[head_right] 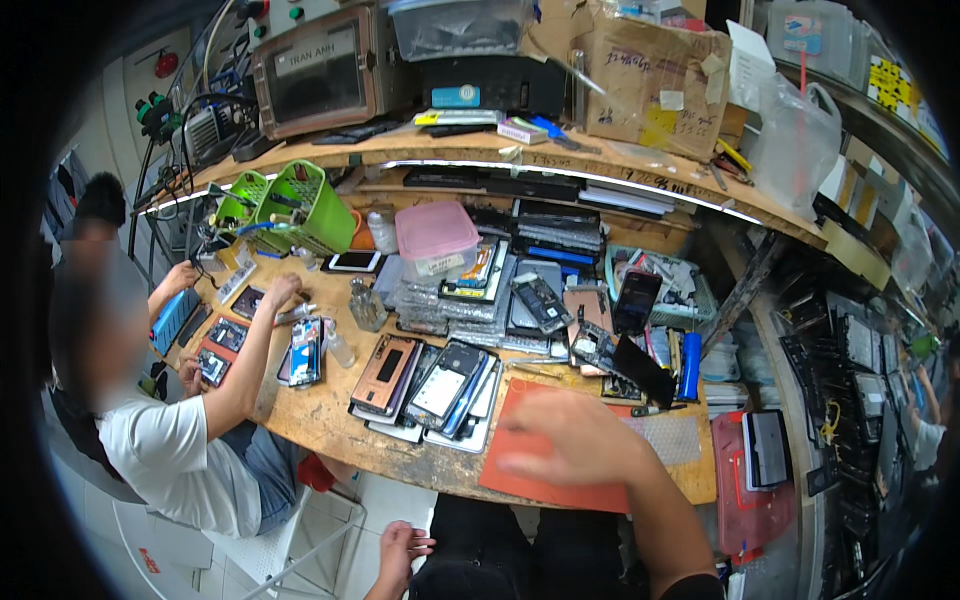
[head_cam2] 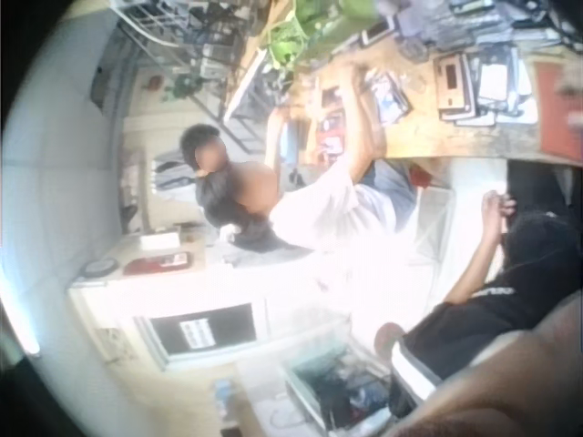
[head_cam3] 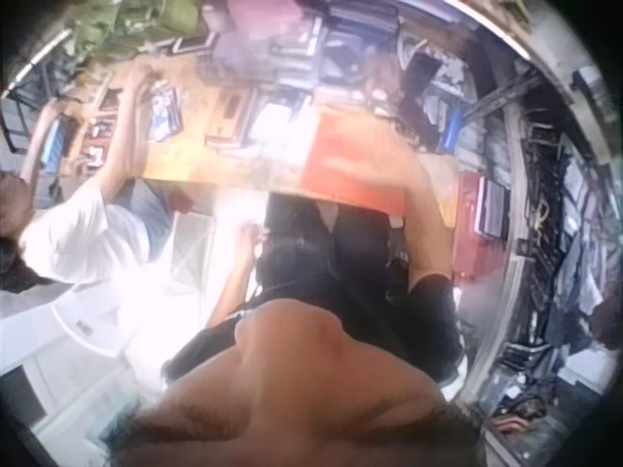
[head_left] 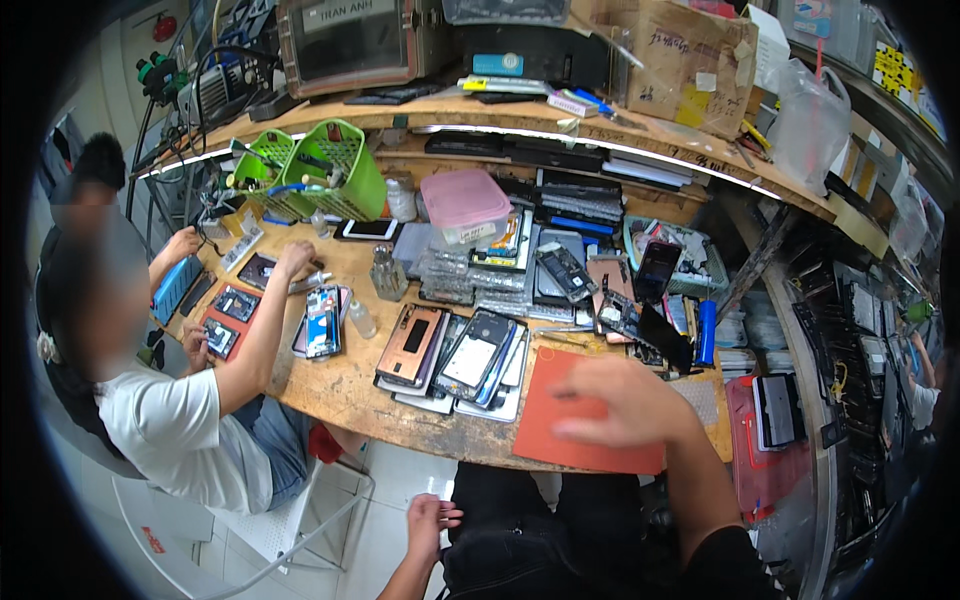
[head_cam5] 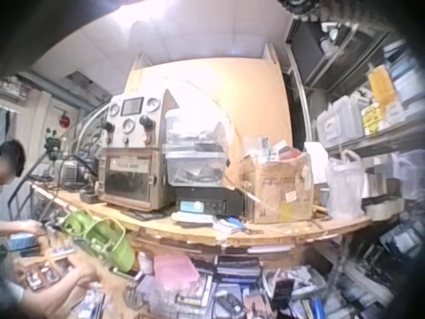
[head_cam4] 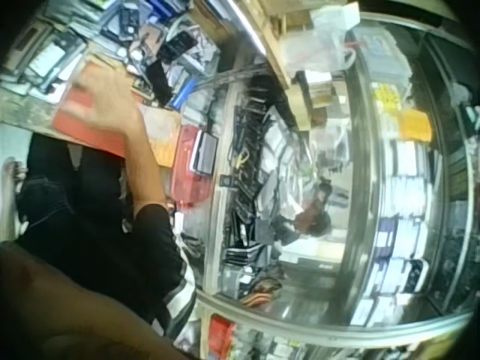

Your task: The person works at a cluttered electronics repair bench, handling a disassembled smartphone. They separate the screen assembly from the chassis, peel off a protective film from the screen, and use a small metal tool to adjust connectors. The person then places the screen aside and retrieves a small plastic container, opening it to access small parts.

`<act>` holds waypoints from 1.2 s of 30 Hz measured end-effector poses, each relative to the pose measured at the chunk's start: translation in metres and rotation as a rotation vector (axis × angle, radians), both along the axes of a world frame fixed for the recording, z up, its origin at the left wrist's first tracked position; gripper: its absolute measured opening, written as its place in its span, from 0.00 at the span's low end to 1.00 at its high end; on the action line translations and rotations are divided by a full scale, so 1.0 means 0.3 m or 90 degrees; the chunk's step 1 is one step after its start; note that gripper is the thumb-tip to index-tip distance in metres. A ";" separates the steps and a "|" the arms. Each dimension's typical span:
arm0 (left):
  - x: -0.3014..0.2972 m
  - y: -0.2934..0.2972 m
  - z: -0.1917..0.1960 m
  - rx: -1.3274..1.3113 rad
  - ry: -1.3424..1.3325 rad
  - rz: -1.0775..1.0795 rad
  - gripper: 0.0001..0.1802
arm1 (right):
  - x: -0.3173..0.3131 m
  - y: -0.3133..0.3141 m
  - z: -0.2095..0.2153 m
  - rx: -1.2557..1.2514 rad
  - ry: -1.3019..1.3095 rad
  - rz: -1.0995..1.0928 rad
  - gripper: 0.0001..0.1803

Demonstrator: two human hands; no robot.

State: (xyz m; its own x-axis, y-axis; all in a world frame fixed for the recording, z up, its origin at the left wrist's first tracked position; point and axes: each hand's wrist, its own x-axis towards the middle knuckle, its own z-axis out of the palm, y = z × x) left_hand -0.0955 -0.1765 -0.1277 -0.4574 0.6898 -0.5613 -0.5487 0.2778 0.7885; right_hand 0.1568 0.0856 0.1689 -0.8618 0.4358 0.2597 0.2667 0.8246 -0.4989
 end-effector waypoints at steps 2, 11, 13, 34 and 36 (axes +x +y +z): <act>-0.081 0.020 -0.015 0.055 0.122 0.063 0.07 | -0.116 0.144 -0.029 0.007 0.068 -0.075 0.31; -0.103 0.389 0.317 0.361 0.445 0.035 0.05 | -0.693 0.512 0.057 0.182 -0.040 -0.440 0.66; -0.074 0.492 0.319 0.438 0.435 -0.006 0.05 | -0.787 0.566 0.007 0.202 -0.055 -0.513 0.67; -0.076 0.552 0.295 0.419 0.295 0.064 0.06 | 0.266 0.052 -0.151 0.063 -0.092 -0.103 0.61; -0.027 0.585 0.344 0.464 0.270 0.007 0.05 | 0.292 0.060 -0.236 0.074 -0.103 -0.115 0.61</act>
State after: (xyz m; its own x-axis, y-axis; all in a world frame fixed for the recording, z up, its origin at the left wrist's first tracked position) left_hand -0.1036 -0.0010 -0.0246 -0.5373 0.8076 0.2432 -0.1659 -0.3839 0.9084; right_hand 0.2443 0.1036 0.0981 -0.8073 0.5612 0.1825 0.4827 0.8058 -0.3431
